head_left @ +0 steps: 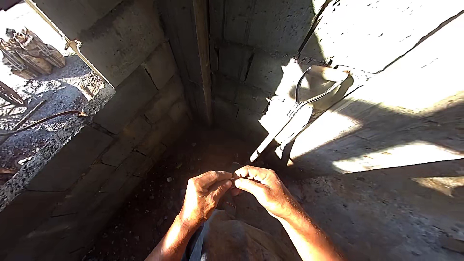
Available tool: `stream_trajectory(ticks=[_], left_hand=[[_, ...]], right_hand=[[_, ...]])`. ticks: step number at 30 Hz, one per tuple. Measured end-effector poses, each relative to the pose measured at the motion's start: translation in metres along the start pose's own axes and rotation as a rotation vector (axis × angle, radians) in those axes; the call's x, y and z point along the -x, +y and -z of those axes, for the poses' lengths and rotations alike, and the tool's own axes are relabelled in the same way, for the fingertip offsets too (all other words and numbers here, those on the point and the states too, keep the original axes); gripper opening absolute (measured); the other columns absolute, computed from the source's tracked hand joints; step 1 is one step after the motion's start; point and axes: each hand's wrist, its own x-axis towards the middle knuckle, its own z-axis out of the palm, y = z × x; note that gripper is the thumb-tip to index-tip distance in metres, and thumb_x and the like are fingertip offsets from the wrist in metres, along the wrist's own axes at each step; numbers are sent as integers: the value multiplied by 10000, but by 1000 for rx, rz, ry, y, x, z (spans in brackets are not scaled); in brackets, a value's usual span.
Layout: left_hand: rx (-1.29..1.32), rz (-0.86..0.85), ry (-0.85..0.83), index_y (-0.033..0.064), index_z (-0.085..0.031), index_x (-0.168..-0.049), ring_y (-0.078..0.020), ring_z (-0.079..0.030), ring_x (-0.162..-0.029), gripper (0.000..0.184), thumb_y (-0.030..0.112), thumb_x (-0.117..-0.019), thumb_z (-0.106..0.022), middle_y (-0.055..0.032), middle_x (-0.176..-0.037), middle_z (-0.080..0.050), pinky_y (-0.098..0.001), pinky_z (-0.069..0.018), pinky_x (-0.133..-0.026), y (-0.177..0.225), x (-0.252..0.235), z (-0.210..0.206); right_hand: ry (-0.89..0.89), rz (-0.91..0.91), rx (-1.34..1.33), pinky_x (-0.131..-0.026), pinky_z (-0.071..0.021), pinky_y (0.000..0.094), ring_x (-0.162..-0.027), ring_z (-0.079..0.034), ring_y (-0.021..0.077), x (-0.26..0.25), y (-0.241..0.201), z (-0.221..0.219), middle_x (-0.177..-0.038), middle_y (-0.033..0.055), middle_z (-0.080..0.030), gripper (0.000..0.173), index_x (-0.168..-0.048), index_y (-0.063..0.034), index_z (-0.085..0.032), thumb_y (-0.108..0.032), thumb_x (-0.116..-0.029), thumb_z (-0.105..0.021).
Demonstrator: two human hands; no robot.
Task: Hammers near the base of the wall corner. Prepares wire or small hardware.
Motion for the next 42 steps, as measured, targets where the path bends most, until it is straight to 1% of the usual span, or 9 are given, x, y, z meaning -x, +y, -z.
stream_trajectory(ticks=[4,12,16,19,22,27,32,37,42], left_hand=[[-20,-77,-26,32,-759,-1099,-113,-685,-755,158,67,-983,-658,-47,-955,-738,-265,-603,-682,-2,-3,1],[-428,-155,1,114,-773,-971,-37,-636,-701,118,137,-973,-657,43,-829,-688,-225,-562,-620,-4,-9,0],[-218,112,-113,108,-759,-941,-61,-615,-628,123,141,-977,-647,31,-760,-688,-245,-520,-568,2,-15,8],[164,439,-189,45,-723,-920,-61,-467,-470,143,133,-982,-628,-40,-624,-586,-194,-373,-437,3,-20,9],[437,646,-217,52,-669,-872,-35,-433,-429,137,108,-977,-603,-22,-584,-532,-169,-360,-406,1,-20,9],[669,751,-255,89,-666,-845,-17,-435,-421,181,109,-982,-549,10,-574,-517,-155,-362,-398,-3,-18,6],[782,777,-199,73,-682,-878,-28,-454,-429,177,108,-1001,-559,-13,-606,-543,-158,-386,-403,-2,-18,3],[654,721,-98,38,-678,-898,-43,-460,-432,150,106,-1003,-596,-33,-600,-539,-170,-400,-408,-1,-18,-3],[64,457,-38,70,-736,-951,-105,-513,-496,153,173,-994,-631,-49,-673,-626,-236,-416,-458,4,-16,-9]], right_hand=[[-18,-37,-32,-716,-632,360,-758,-726,213,-1,0,2,-842,97,-739,135,-907,-72,-734,-91,-934,-603],[151,84,419,-607,-581,243,-703,-660,40,3,-2,-4,-855,-90,-701,145,-979,-211,-724,-161,-951,-591],[115,209,455,-639,-558,180,-739,-644,-3,-1,1,-4,-883,-96,-695,125,-1021,-191,-718,-142,-968,-616],[28,308,353,-705,-587,205,-833,-665,50,-4,4,5,-978,-61,-697,174,-977,-170,-740,-107,-993,-579],[-75,331,297,-732,-602,233,-876,-675,83,-6,6,11,-1002,-45,-700,237,-934,-157,-767,-72,-974,-549],[-139,295,233,-716,-603,231,-883,-681,86,-4,4,18,-1019,-41,-708,151,-940,-157,-775,-133,-908,-629],[-115,323,217,-759,-631,239,-896,-698,107,-2,10,19,-1068,-1,-703,164,-1015,-113,-764,-64,-864,-720],[-8,452,381,-865,-605,235,-999,-679,83,-2,17,15,-1054,-28,-700,65,-965,-120,-751,-130,-922,-703],[-16,460,404,-904,-607,249,-1045,-685,95,-2,17,19,-1102,-12,-708,79,-964,-113,-760,-129,-920,-696]])
